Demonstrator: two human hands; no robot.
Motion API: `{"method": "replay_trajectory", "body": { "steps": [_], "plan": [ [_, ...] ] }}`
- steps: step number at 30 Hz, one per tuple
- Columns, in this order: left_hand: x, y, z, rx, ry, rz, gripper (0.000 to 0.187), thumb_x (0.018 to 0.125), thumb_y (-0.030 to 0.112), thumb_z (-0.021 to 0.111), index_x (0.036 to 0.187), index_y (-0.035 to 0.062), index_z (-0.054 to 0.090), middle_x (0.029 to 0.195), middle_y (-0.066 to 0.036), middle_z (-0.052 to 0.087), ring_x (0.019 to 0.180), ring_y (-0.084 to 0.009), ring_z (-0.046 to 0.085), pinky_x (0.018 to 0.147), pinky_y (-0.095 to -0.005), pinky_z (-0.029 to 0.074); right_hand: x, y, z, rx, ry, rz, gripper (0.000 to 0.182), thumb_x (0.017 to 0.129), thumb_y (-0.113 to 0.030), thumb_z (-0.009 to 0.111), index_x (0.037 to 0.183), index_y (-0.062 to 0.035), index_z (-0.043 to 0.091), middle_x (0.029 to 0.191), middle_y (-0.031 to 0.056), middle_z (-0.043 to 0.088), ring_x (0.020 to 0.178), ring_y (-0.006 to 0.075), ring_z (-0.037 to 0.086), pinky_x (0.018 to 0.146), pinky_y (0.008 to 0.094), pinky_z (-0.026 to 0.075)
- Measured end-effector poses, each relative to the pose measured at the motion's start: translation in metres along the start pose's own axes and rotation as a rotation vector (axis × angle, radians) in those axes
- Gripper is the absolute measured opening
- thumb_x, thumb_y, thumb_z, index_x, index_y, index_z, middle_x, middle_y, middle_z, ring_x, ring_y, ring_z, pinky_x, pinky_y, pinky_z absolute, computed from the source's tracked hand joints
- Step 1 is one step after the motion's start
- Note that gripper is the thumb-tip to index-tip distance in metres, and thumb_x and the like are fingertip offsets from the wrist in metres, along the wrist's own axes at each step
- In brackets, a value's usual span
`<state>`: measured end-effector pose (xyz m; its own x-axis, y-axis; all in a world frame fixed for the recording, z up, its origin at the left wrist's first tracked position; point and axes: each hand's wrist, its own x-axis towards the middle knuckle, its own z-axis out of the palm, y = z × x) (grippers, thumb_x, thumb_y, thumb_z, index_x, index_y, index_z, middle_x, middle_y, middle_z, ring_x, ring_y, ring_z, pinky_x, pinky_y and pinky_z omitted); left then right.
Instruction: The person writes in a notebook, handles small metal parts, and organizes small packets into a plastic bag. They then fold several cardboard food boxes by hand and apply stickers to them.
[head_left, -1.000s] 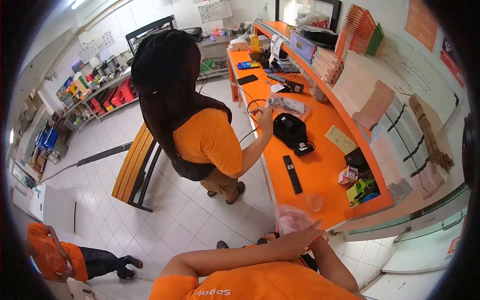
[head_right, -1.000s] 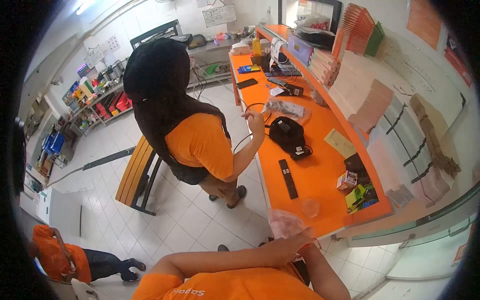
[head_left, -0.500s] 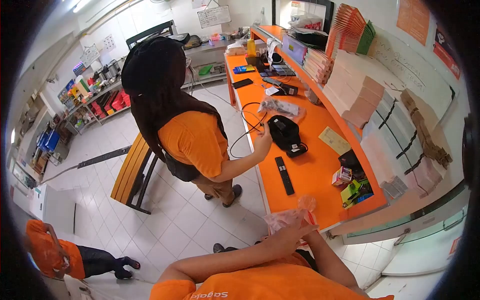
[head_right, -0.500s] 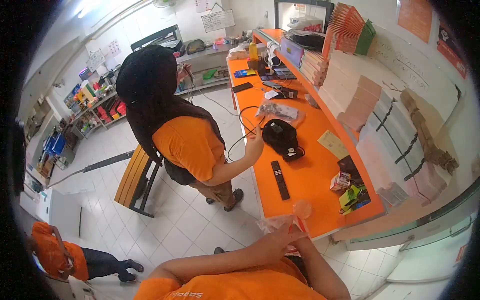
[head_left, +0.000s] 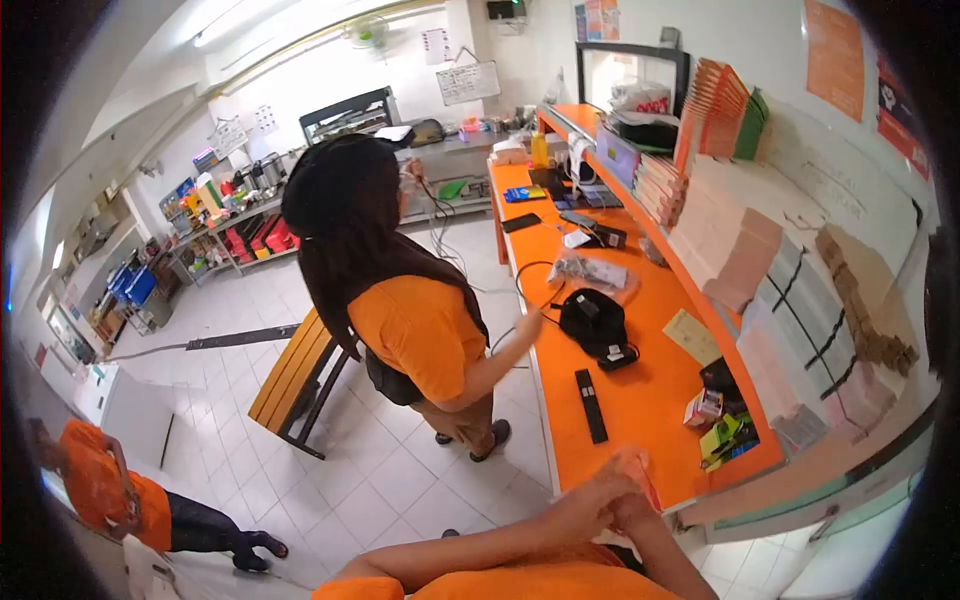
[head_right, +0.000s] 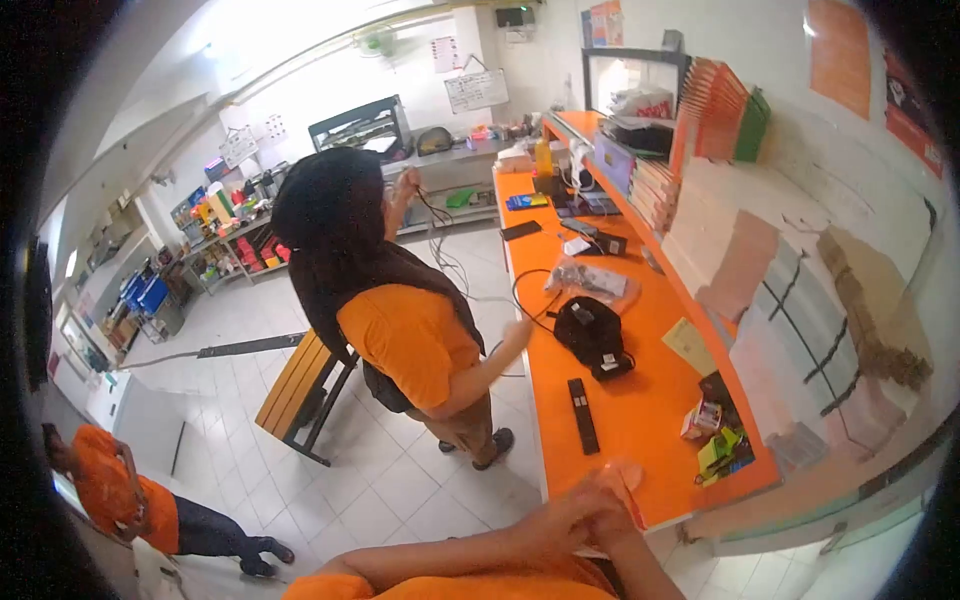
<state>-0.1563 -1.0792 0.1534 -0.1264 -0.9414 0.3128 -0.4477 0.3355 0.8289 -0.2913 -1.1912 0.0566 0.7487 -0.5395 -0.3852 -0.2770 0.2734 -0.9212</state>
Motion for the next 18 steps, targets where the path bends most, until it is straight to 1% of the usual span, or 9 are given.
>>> {"method": "replay_trajectory", "body": {
  "steps": [1,3,5,7,9,13,15,17,18],
  "plan": [
    [-0.001,0.014,-0.017,-0.062,0.017,-0.115,0.05,0.085,0.001,0.065,0.133,0.0082,0.058,0.147,-0.031,0.044,0.122,-0.0426,0.058,0.092,-0.0418,0.051,-0.015,-0.023,0.004,0.015,0.015,0.013,0.052,0.101,-0.044,0.057,0.134,-0.005,0.059,0.132,0.0109,0.06,0.134,0.0274,0.048,0.109,0.0378,0.043],
    [-0.009,0.02,-0.032,-0.138,0.023,-0.232,0.049,0.085,0.001,0.065,0.133,0.0075,0.058,0.143,-0.031,0.049,0.113,-0.0393,0.064,0.087,-0.0409,0.053,-0.044,-0.1,0.013,-1.274,-0.234,-0.238,0.047,0.096,-0.043,0.064,0.119,-0.0023,0.068,0.116,0.0166,0.064,0.125,0.035,0.052,0.1,0.0427,0.047],
    [-0.013,0.005,-0.042,-0.091,0.045,-0.247,0.051,0.083,-0.006,0.061,0.132,0.0067,0.063,0.118,-0.025,0.068,0.092,-0.0269,0.074,0.08,-0.034,0.058,-0.065,-0.112,0.01,-1.129,-0.174,-0.289,0.046,0.093,-0.041,0.067,0.116,-0.0013,0.068,0.116,0.0191,0.062,0.123,0.0368,0.053,0.101,0.0443,0.047],
    [-0.017,0.012,-0.054,-0.08,0.019,-0.316,0.047,0.083,-0.006,0.058,0.128,0.0062,0.066,0.106,-0.021,0.071,0.085,-0.0222,0.073,0.074,-0.0323,0.057,-0.094,-0.137,0.016,-0.978,-0.126,-0.34,0.044,0.091,-0.038,0.07,0.114,-0.0003,0.069,0.116,0.0215,0.061,0.121,0.0387,0.053,0.101,0.0459,0.046],
    [-0.017,0.017,-0.065,-0.101,0.038,-0.424,0.035,0.085,-0.003,0.056,0.115,0.0038,0.072,0.083,-0.012,0.072,0.066,-0.0151,0.069,0.061,-0.0294,0.055,-0.122,-0.174,0.026,-1.357,0.178,-0.573,0.034,0.09,-0.033,0.07,0.112,-0.007,0.073,0.126,0.0203,0.058,0.12,0.0379,0.054,0.101,0.0471,0.044],
    [-0.033,-0.014,-0.073,0.007,0.047,-0.365,0.032,0.079,0.011,0.074,0.109,0.0003,0.072,0.091,-0.017,0.072,0.078,-0.0215,0.07,0.068,-0.0345,0.056,-0.109,-0.122,-0.015,-1.332,0.312,-0.394,0.027,0.085,-0.025,0.076,0.103,-0.0053,0.074,0.121,0.0179,0.06,0.117,0.0389,0.055,0.099,0.0482,0.044],
    [-0.031,-0.02,-0.08,0.067,0.032,-0.31,0.044,0.077,0.021,0.083,0.114,0.0013,0.07,0.098,-0.016,0.071,0.08,-0.022,0.07,0.07,-0.0352,0.057,-0.097,-0.102,-0.041,-1.102,0.237,-0.595,0.024,0.091,-0.022,0.069,0.103,-0.0012,0.07,0.116,0.0179,0.063,0.116,0.0376,0.057,0.095,0.0483,0.047],
    [-0.021,-0.026,-0.074,0.077,-0.02,-0.325,0.049,0.077,0.025,0.086,0.117,0.0021,0.069,0.103,-0.015,0.071,0.083,-0.0228,0.07,0.073,-0.0351,0.057,-0.092,-0.092,-0.041,-0.943,0.275,-0.548,0.021,0.091,-0.019,0.069,0.101,-0.0002,0.069,0.111,0.0175,0.064,0.109,0.0368,0.059,0.092,0.0476,0.048],
    [-0.014,-0.028,-0.073,0.217,0.136,-0.223,0.049,0.077,0.02,0.087,0.118,0.0017,0.068,0.11,-0.013,0.068,0.082,-0.0221,0.069,0.071,-0.0311,0.055,-0.092,-0.087,-0.036,-0.791,0.299,-0.57,0.018,0.091,-0.016,0.068,0.099,0.0008,0.068,0.105,0.0172,0.066,0.103,0.036,0.062,0.088,0.0469,0.05]
  ]
}}
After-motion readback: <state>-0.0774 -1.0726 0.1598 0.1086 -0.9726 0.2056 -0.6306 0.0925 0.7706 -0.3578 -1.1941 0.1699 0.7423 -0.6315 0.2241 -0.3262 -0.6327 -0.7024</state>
